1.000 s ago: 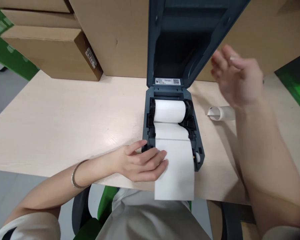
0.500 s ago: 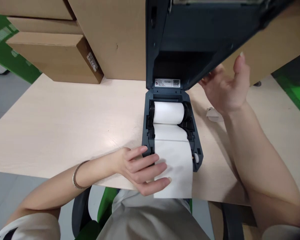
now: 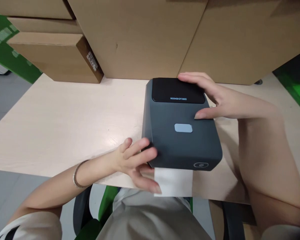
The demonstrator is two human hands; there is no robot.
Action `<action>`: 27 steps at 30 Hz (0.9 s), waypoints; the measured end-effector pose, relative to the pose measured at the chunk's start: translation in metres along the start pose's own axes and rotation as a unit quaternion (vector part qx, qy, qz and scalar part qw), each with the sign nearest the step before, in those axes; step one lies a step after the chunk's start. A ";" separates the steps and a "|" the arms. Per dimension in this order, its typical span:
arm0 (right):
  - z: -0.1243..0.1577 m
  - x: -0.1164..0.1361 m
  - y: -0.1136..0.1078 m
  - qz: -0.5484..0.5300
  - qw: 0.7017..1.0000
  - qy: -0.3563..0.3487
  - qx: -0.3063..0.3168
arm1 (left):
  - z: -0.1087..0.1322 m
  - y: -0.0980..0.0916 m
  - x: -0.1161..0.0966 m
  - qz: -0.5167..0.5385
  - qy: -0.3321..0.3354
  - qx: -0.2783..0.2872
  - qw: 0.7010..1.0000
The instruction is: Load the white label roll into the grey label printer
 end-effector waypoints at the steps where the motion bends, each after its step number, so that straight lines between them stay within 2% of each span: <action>1: 0.001 -0.001 0.001 0.014 1.000 -0.003 0.009 | -0.009 -0.017 -0.009 0.022 0.053 -0.073 0.996; 2: 0.002 0.000 0.002 0.027 0.999 -0.005 0.018 | -0.017 -0.029 -0.012 0.036 0.080 -0.115 0.990; 4: 0.004 0.001 0.004 0.053 0.998 -0.007 0.034 | -0.029 -0.039 -0.014 0.025 0.110 -0.124 0.986; 10: 0.008 0.006 0.008 0.085 0.995 -0.010 0.044 | -0.038 -0.043 -0.019 0.003 0.170 -0.075 0.983; 21: 0.016 0.014 0.004 0.116 0.993 -0.004 0.021 | -0.045 -0.044 -0.022 -0.014 0.169 -0.093 0.981; 24: 0.029 0.030 0.008 0.158 0.987 -0.033 -0.015 | -0.042 -0.041 -0.022 -0.011 0.158 -0.094 0.983; 27: 0.045 0.061 0.026 0.200 0.973 -0.106 -0.053 | -0.039 -0.041 -0.019 0.017 0.125 -0.124 0.984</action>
Point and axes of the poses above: each hand's wrist, its own z-axis away from the middle knuckle, its own y-axis out of the palm, x = y × z, the point moved 9 cm from there along -z, towards the middle knuckle, and after that the axes turned 2 degrees about -x, right-handed, at the moved point
